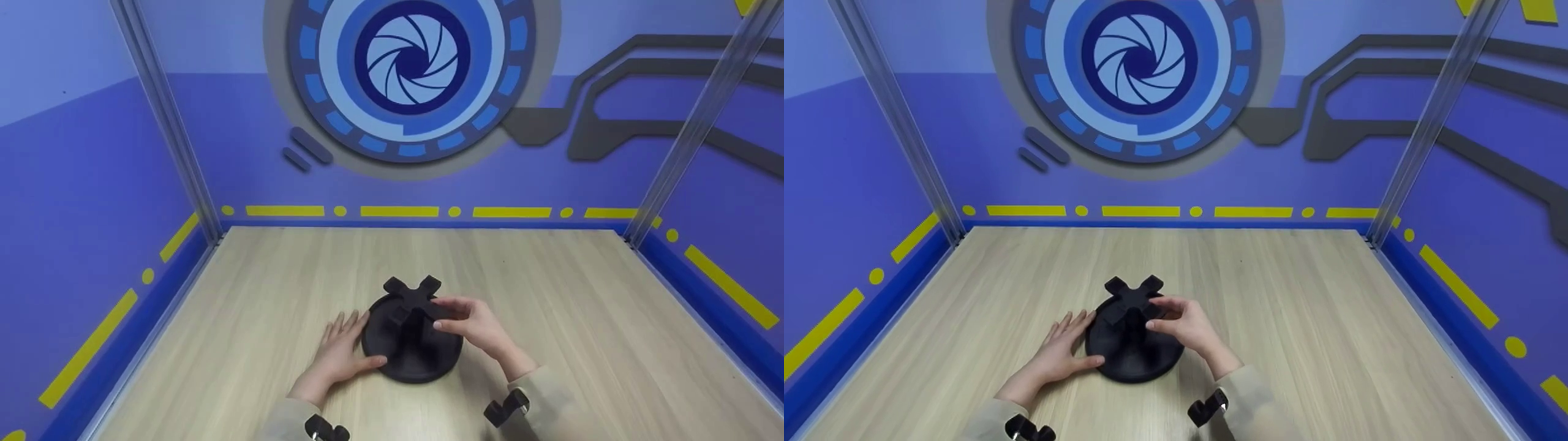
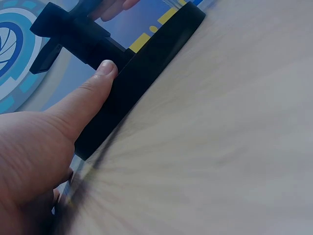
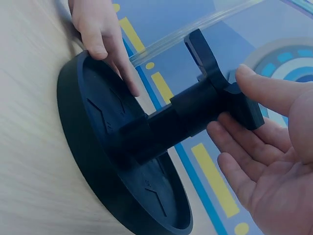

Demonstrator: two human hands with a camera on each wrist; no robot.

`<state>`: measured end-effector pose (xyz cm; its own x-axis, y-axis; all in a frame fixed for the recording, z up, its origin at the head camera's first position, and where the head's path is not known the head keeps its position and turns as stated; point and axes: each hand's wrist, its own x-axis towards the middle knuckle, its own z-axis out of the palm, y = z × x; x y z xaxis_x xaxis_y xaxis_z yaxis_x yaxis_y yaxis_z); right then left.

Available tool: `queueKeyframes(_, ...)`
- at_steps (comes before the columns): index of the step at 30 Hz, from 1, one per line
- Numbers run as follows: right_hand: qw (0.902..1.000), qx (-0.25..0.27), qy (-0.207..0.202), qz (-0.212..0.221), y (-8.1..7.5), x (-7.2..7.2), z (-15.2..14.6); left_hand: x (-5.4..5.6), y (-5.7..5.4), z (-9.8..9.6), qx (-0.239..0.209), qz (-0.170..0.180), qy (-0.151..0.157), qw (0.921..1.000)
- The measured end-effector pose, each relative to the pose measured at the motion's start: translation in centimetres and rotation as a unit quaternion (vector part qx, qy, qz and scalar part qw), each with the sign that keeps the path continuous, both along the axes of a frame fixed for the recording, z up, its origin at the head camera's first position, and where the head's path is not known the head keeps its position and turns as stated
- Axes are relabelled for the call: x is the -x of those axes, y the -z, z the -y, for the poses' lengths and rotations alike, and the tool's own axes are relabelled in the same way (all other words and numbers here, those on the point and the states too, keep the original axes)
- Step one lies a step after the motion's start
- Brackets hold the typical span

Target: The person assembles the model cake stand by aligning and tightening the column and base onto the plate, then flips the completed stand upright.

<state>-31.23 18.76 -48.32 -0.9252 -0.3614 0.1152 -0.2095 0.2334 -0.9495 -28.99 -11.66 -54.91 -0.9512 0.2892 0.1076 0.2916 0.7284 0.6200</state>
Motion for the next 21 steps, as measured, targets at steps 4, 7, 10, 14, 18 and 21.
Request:
queueKeyframes(4,0.9999,0.005,0.014,-0.006,-0.2,-0.6,0.6,-0.1,-0.1,0.0,-0.002,-0.005,0.001,1.0)
queueKeyframes(7,0.9995,0.006,0.027,-0.011,-0.2,-1.1,1.0,-0.2,-0.2,-0.1,0.001,-0.008,0.0,1.0)
queueKeyframes(10,0.9991,0.009,0.038,-0.016,-0.3,-1.4,1.5,-0.2,-0.2,-0.1,0.0,-0.008,-0.001,1.0)
queueKeyframes(14,0.9987,0.009,0.046,-0.021,-0.3,-1.5,1.8,-0.2,-0.2,-0.1,0.0,-0.008,-0.002,1.0)
queueKeyframes(18,0.9988,0.001,0.044,-0.022,-0.3,-1.6,1.8,-0.2,0.0,-0.1,0.001,-0.007,-0.002,1.0)
queueKeyframes(21,0.9989,-0.009,0.039,-0.024,-0.3,-1.5,1.5,-0.1,0.1,-0.1,0.002,0.001,-0.004,1.0)
